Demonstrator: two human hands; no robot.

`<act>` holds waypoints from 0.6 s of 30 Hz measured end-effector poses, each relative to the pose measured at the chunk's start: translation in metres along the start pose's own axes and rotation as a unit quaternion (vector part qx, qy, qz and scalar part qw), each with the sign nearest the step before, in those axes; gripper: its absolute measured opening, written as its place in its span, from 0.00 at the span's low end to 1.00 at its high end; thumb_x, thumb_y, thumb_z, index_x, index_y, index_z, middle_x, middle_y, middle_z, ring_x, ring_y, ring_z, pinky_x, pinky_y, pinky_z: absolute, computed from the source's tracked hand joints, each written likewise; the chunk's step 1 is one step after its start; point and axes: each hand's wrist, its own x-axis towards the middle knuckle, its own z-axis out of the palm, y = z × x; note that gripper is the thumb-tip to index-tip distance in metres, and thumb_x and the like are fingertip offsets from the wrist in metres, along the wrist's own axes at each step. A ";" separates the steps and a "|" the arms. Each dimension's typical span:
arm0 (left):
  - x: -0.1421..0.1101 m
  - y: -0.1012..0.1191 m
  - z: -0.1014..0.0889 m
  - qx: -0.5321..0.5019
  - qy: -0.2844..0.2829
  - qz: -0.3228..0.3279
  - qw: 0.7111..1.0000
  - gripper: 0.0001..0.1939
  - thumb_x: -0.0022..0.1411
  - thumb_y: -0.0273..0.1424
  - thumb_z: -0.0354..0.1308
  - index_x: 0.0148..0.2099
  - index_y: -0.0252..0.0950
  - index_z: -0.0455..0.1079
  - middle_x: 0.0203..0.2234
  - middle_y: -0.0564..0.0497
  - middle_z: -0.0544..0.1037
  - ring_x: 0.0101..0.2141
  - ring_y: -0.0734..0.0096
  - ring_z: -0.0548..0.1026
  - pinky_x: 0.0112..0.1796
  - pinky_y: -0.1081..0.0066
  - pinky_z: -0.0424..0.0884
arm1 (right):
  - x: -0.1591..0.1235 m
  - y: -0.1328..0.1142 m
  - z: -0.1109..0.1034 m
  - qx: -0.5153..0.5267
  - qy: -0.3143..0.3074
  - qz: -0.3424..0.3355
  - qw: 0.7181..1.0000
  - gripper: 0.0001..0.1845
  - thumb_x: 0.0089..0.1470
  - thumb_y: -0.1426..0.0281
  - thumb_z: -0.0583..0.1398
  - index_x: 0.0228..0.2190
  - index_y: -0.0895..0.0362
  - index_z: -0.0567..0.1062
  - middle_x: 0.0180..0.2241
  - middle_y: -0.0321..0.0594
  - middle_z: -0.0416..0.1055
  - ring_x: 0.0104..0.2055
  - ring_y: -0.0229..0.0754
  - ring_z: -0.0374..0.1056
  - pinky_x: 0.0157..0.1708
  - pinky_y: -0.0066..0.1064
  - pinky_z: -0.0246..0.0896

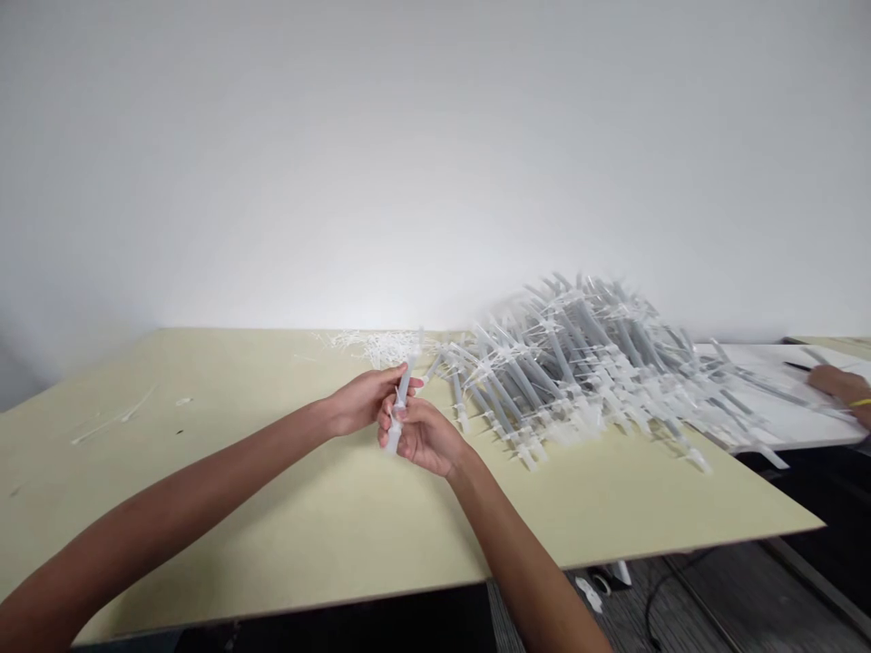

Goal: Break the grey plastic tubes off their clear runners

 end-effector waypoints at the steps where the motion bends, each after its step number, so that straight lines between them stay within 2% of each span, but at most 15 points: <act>1: -0.001 0.000 0.007 -0.029 0.014 0.000 0.999 0.22 0.56 0.47 0.52 0.44 0.33 0.68 0.19 0.54 0.66 0.20 0.76 0.66 0.26 0.73 0.66 | -0.001 -0.002 0.004 0.020 0.007 -0.009 1.000 0.06 0.46 0.73 0.57 0.31 0.60 0.67 0.27 0.37 0.61 0.26 0.32 0.63 0.12 0.14 0.53; 4: -0.001 0.001 0.017 -0.102 0.040 0.013 0.994 0.17 0.57 0.42 0.55 0.41 0.32 0.68 0.19 0.55 0.64 0.21 0.78 0.65 0.25 0.75 0.66 | -0.005 -0.009 0.018 0.075 0.037 -0.029 0.996 0.05 0.46 0.74 0.56 0.30 0.60 0.67 0.27 0.37 0.61 0.26 0.30 0.59 0.11 0.11 0.52; 7: -0.005 0.004 0.027 -0.153 0.043 0.027 0.987 0.14 0.56 0.38 0.57 0.39 0.31 0.69 0.19 0.55 0.64 0.22 0.80 0.65 0.26 0.77 0.67 | -0.012 -0.015 0.031 0.106 0.054 -0.049 0.992 0.06 0.46 0.74 0.56 0.31 0.59 0.68 0.27 0.37 0.61 0.26 0.29 0.58 0.12 0.08 0.52; 13: -0.023 0.015 0.051 -0.176 0.063 0.052 0.981 0.12 0.57 0.36 0.57 0.35 0.30 0.69 0.20 0.54 0.65 0.23 0.81 0.66 0.27 0.77 0.69 | -0.025 -0.019 0.052 0.138 0.061 -0.094 0.984 0.06 0.46 0.73 0.55 0.31 0.57 0.69 0.27 0.37 0.60 0.28 0.30 0.57 0.12 0.06 0.53; 18: -0.028 0.018 0.061 -0.188 0.053 0.058 0.979 0.10 0.58 0.34 0.56 0.34 0.30 0.68 0.21 0.54 0.66 0.23 0.81 0.67 0.28 0.78 0.69 | -0.032 -0.020 0.064 0.130 0.081 -0.140 0.978 0.06 0.47 0.73 0.56 0.31 0.55 0.69 0.26 0.37 0.59 0.28 0.30 0.57 0.12 0.05 0.53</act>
